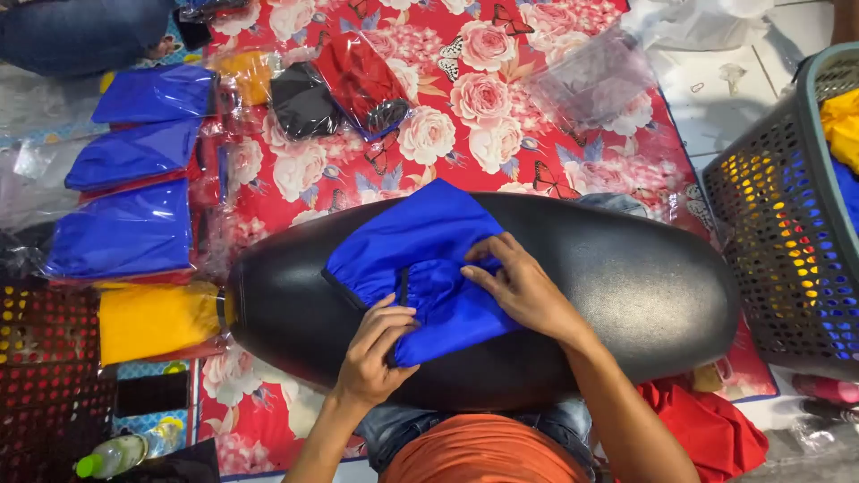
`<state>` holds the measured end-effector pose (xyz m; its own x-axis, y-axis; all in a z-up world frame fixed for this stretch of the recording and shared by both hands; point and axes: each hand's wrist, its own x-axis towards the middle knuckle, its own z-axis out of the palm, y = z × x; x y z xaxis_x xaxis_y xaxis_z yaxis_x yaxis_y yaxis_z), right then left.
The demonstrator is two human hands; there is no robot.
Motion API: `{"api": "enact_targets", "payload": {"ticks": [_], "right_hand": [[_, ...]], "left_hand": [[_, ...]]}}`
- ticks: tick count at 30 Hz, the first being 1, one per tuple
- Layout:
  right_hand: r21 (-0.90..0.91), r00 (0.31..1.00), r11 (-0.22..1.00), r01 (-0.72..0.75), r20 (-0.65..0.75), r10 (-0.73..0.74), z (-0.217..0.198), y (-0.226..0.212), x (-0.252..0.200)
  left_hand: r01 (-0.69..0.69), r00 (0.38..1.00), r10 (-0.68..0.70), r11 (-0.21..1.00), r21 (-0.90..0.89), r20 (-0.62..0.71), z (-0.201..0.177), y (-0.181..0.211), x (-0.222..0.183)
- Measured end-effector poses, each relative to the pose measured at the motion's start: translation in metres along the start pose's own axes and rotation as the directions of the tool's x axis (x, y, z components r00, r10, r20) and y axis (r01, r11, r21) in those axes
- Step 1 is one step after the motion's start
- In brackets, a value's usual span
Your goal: Folding blue fabric seat covers and placing them into individual clear plastic bags for packaging.
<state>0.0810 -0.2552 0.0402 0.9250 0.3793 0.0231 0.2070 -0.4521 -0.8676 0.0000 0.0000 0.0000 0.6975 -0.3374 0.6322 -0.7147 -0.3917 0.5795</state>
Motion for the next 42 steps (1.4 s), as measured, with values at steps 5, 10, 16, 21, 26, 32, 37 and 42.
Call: {"api": "enact_targets", "payload": {"ticks": [5,10,16,21,26,32,37,42], "right_hand": [[0.093,0.916,0.981,0.168,0.354,-0.19,-0.045,-0.024,-0.016],[-0.2,0.943,0.968,0.15,0.323,-0.079,-0.039,-0.022,-0.022],[0.343,0.978,0.923,-0.173,0.167,0.121,-0.012,0.006,0.024],[-0.132,0.939,0.931,-0.34,-0.109,0.327,0.016,0.023,0.037],[-0.581,0.969,0.799,-0.154,-0.248,0.006,0.029,0.021,0.031],[-0.797,0.955,0.596,-0.099,-0.244,-0.168,0.037,0.037,0.034],[-0.774,0.963,0.623,-0.114,-0.241,-0.123,0.038,0.036,0.035],[-0.753,0.957,0.645,-0.129,-0.265,-0.117,0.037,0.031,0.037]], "left_hand": [[0.271,0.954,-0.28,0.958,-0.091,-0.109,0.008,0.001,-0.023],[0.657,0.706,-0.68,0.733,-0.175,-0.197,0.003,0.022,-0.012],[0.87,0.413,-0.873,0.462,-0.17,-0.26,-0.012,0.03,0.041],[0.884,0.468,-0.856,0.447,0.141,-0.221,-0.015,0.014,0.063],[0.812,0.555,-0.791,0.448,0.374,-0.257,-0.016,0.017,0.066],[0.598,0.737,-0.612,0.394,0.698,-0.285,-0.005,-0.005,0.048],[0.638,0.711,-0.633,0.397,0.66,-0.307,-0.005,-0.005,0.047],[0.666,0.72,-0.612,0.478,0.573,-0.327,-0.007,-0.013,0.044]]}}
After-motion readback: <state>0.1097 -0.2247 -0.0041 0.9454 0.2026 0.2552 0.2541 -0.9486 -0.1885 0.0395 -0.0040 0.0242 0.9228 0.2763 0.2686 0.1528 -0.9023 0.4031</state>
